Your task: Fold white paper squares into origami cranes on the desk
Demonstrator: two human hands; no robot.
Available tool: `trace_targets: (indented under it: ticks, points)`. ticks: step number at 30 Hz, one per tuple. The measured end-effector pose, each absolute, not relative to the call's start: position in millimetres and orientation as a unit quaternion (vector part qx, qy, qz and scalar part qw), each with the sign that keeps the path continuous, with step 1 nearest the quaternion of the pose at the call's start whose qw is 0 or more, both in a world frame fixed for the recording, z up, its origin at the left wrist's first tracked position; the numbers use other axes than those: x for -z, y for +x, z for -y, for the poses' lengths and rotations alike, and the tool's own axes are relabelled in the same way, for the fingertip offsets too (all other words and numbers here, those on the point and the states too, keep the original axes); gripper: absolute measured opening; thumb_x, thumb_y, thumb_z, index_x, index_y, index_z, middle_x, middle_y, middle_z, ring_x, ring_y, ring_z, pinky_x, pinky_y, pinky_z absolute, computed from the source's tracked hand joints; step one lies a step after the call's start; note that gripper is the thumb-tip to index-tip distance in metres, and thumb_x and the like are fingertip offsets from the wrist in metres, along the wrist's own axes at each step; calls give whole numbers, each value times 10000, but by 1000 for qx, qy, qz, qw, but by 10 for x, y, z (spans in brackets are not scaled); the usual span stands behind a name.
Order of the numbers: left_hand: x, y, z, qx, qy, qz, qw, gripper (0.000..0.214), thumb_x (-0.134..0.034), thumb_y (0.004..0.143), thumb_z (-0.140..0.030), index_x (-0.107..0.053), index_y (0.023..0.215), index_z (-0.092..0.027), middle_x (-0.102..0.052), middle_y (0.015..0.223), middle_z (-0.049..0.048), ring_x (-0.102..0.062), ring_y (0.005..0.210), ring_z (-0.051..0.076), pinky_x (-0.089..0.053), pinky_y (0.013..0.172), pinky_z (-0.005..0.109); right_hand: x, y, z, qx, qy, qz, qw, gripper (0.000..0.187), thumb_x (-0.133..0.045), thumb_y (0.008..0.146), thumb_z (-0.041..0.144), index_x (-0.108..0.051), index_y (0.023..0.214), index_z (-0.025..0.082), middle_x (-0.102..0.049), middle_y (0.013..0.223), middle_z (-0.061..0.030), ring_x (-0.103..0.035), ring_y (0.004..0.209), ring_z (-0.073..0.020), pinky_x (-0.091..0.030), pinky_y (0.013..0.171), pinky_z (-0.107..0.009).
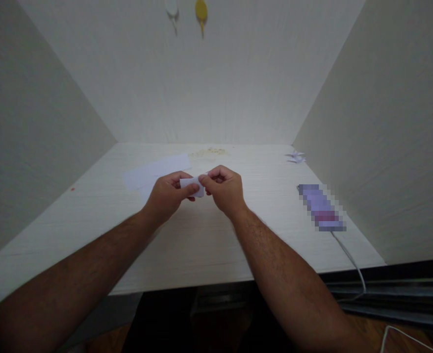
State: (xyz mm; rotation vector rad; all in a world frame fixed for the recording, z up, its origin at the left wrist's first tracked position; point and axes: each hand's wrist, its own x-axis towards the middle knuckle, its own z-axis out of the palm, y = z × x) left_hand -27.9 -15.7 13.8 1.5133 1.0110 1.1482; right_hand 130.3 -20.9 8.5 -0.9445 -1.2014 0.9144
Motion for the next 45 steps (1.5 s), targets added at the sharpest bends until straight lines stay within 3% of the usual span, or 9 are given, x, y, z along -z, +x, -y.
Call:
trace_targets:
  ticks: [5, 14, 19, 25, 32, 45]
  points:
    - [-159, -293, 167, -451, 628, -415, 479, 217, -768, 716, -313, -654, 744, -131, -696, 641, 31, -635, 567, 120, -516, 561, 235, -88, 1300, 215, -400, -412, 518, 634, 219, -758, 684, 326, -583, 640, 204, -582, 510, 54, -521, 452, -91, -401, 461, -232]
    - [-146, -291, 172, -437, 631, -412, 490, 214, -754, 736, -328, -654, 728, -139, -711, 651, 47, -661, 581, 146, -527, 579, 263, -144, 1321, 287, -358, -433, 553, 615, 348, -614, 852, 438, -570, 595, 209, -547, 501, 33, -480, 482, -90, -416, 505, -247]
    - [-142, -293, 166, -446, 629, -409, 488, 256, -756, 744, -371, -666, 736, -131, -712, 664, 59, -659, 601, 147, -518, 583, 259, -90, 1305, 263, -404, -412, 575, 580, 251, -770, 709, 413, -639, 700, 199, -605, 572, 34, -535, 510, -100, -423, 487, -242]
    - [-124, -299, 150, -440, 648, -393, 482, 223, -793, 696, -321, -663, 709, -140, -662, 627, 3, -585, 559, 97, -446, 551, 218, -84, 1326, 254, -397, -408, 562, 600, 353, -658, 833, 417, -594, 566, 194, -549, 481, 34, -471, 452, -85, -363, 464, -240]
    - [-114, -290, 156, -452, 645, -409, 460, 280, -751, 737, -418, -701, 743, -142, -610, 559, -11, -508, 491, 87, -376, 480, 214, -95, 1332, 256, -370, -426, 569, 598, 354, -648, 839, 431, -599, 574, 202, -544, 492, 34, -476, 470, -97, -378, 484, -250]
    - [-153, -259, 200, -434, 645, -393, 491, 153, -738, 728, -279, -687, 720, -135, -719, 680, 44, -671, 633, 145, -535, 634, 267, -110, 1326, 257, -383, -436, 551, 599, 366, -646, 838, 429, -574, 560, 202, -535, 458, 36, -458, 439, -89, -373, 461, -243]
